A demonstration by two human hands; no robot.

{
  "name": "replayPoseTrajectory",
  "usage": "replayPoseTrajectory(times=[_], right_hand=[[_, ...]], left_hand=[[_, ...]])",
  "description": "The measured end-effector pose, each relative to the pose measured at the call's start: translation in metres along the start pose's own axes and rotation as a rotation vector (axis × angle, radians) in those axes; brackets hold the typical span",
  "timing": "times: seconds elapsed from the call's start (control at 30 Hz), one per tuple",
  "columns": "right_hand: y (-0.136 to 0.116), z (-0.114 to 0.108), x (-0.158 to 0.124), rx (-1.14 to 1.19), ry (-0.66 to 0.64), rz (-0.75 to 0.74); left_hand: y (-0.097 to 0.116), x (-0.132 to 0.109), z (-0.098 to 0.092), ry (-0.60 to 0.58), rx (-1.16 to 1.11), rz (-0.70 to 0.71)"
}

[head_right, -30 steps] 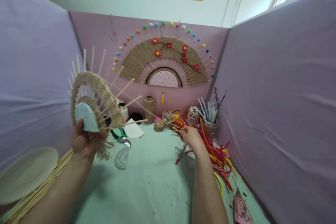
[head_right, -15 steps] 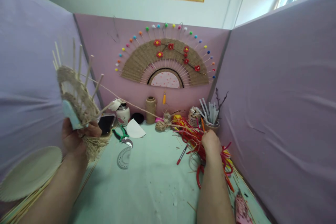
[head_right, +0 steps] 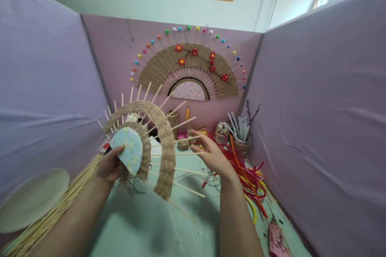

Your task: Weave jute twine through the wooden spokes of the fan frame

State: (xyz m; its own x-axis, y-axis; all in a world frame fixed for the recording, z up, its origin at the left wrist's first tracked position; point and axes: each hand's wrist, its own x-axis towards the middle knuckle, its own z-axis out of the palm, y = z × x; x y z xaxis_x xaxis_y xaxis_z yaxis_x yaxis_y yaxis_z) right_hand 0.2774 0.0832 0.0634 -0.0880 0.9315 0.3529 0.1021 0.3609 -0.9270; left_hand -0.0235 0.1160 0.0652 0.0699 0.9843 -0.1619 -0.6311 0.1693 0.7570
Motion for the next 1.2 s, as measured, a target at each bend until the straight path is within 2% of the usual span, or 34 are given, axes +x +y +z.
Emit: replayPoseTrajectory(times=[0.07, 0.17, 0.3, 0.4, 0.57, 0.7, 0.9, 1.2], right_hand=[[-0.009, 0.018, 0.002, 0.211, -0.026, -0.054], [-0.017, 0.038, 0.001, 0.413, -0.095, -0.033], [-0.02, 0.049, -0.002, 0.514, -0.156, 0.043], [-0.016, 0.05, 0.0, 0.539, -0.111, 0.064], [-0.008, 0.043, 0.008, 0.498, 0.053, 0.025], [-0.002, 0.032, 0.009, 0.386, 0.056, -0.014], [-0.002, 0.01, 0.002, 0.203, 0.086, 0.041], [-0.005, -0.008, -0.001, 0.248, 0.18, 0.059]], left_hand=[[-0.003, 0.001, -0.001, -0.03, 0.041, -0.045], [-0.007, 0.002, -0.002, -0.068, 0.066, -0.058], [-0.009, 0.003, -0.003, -0.057, 0.108, -0.033], [-0.009, 0.006, -0.005, -0.047, 0.138, -0.024], [-0.007, 0.01, -0.008, -0.046, 0.139, 0.0], [-0.006, 0.009, -0.006, -0.033, 0.124, -0.005], [-0.003, 0.012, -0.005, -0.012, 0.092, 0.036], [-0.002, 0.019, -0.014, -0.015, 0.134, 0.048]])
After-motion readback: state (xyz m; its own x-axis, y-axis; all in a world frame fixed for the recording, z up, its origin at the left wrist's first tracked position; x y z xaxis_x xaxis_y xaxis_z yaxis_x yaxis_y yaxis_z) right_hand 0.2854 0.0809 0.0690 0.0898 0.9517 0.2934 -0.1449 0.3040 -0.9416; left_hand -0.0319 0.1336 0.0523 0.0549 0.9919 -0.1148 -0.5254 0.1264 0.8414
